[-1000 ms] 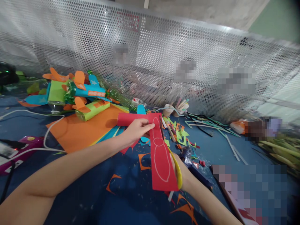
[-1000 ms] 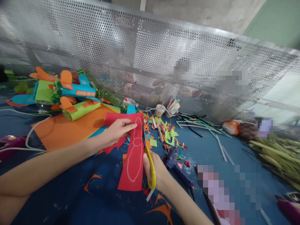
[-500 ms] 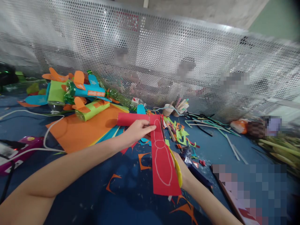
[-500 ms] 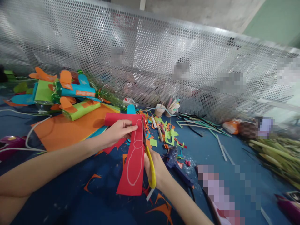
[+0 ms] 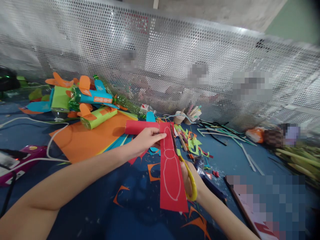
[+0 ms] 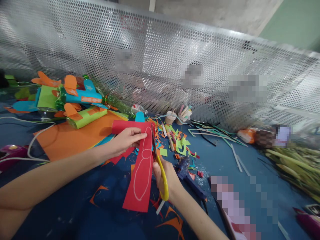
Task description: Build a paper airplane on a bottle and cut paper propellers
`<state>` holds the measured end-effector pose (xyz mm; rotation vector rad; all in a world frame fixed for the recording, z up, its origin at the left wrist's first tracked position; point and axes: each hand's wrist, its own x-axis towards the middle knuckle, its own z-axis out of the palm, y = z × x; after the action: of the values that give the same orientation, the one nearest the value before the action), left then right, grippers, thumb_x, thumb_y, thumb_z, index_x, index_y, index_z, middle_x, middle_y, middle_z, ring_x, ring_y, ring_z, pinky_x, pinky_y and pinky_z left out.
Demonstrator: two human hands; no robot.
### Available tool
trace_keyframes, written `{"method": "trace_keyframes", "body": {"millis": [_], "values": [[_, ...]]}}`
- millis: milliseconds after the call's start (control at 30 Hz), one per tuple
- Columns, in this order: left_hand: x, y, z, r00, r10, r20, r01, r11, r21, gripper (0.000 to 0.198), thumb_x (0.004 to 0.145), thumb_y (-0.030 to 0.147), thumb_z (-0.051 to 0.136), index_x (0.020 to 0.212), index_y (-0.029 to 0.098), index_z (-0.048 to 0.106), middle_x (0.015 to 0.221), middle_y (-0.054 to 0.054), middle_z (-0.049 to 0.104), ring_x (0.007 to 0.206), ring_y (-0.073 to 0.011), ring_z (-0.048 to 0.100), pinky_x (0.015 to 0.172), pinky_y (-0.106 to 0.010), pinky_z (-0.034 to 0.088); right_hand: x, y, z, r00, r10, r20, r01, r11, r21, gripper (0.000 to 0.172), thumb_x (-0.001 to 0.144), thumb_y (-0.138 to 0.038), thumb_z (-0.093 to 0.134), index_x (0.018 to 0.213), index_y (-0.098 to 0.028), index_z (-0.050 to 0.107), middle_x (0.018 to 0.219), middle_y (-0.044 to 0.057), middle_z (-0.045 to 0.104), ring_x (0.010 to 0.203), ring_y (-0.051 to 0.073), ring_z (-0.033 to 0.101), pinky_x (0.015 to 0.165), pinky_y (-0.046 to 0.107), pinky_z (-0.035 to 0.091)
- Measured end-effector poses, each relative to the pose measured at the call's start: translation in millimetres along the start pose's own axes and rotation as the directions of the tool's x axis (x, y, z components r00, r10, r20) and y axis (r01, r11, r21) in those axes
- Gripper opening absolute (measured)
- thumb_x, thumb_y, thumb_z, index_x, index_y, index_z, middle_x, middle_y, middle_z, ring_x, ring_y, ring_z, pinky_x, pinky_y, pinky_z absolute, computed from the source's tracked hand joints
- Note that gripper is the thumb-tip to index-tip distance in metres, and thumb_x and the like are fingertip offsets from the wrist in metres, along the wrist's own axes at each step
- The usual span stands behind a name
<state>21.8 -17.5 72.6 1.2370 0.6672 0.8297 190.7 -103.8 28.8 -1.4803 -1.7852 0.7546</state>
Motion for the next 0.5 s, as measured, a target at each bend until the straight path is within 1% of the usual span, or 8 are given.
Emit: {"method": "trace_keyframes", "body": {"millis": [167,233,300,400,500], "values": [[0.8,0.3,-1.4,1.000,0.005,0.006,-0.005,1.000,0.000,0.014,0.081,0.024,0.057,0.072,0.013,0.060,0.067,-0.001,0.064,0.059,-0.0105,0.060,0.063,-0.025,0.047,2.1,-3.4,-2.9,0.999,-0.045,-0.012,0.045,0.998,0.053,0.048,0.085,-0.057,0.029,0.075,-0.017,0.055,0.070,0.005,0.060,0.061,0.019,0.055,0.055,0.028,0.045],[1.6,-0.5,-2.5,1.000,0.009,0.008,-0.009,1.000,0.004,0.015,0.081,0.025,0.056,0.071,0.013,0.059,0.067,-0.001,0.063,0.059,-0.0107,0.059,0.064,-0.026,0.047,1.9,-3.4,-4.0,0.998,-0.060,-0.001,0.060,0.995,0.077,0.050,0.085,-0.059,0.029,0.076,-0.017,0.055,0.071,0.006,0.061,0.064,0.020,0.056,0.055,0.028,0.045],[2.5,-1.2,-3.6,1.000,0.013,-0.001,-0.013,1.000,0.011,0.015,0.080,0.025,0.056,0.071,0.013,0.058,0.066,-0.001,0.062,0.059,-0.0105,0.059,0.064,-0.026,0.047,1.2,-2.8,-5.1,0.998,-0.060,0.010,0.059,0.996,0.061,0.050,0.085,-0.059,0.029,0.074,-0.017,0.054,0.065,0.005,0.059,0.061,0.019,0.055,0.051,0.026,0.043],[3.4,-1.6,-4.9,1.000,0.024,-0.019,-0.023,0.999,0.028,0.016,0.079,0.026,0.058,0.069,0.014,0.056,0.066,0.000,0.060,0.059,-0.0101,0.058,0.065,-0.027,0.047,0.2,-0.8,-6.2,0.999,-0.048,0.003,0.048,0.999,-0.003,0.049,0.086,-0.058,0.027,0.069,-0.017,0.050,0.053,0.002,0.051,0.052,0.016,0.048,0.042,0.024,0.036],[3.5,-1.2,-5.3,0.999,0.035,-0.020,-0.034,0.999,0.038,0.018,0.078,0.028,0.059,0.067,0.015,0.054,0.065,0.002,0.058,0.060,-0.0096,0.057,0.066,-0.026,0.047,0.4,2.6,-6.8,0.997,-0.070,-0.014,0.069,0.996,-0.060,0.047,0.086,-0.057,0.027,0.066,-0.019,0.044,0.050,0.000,0.045,0.047,0.012,0.040,0.039,0.023,0.031]]}}
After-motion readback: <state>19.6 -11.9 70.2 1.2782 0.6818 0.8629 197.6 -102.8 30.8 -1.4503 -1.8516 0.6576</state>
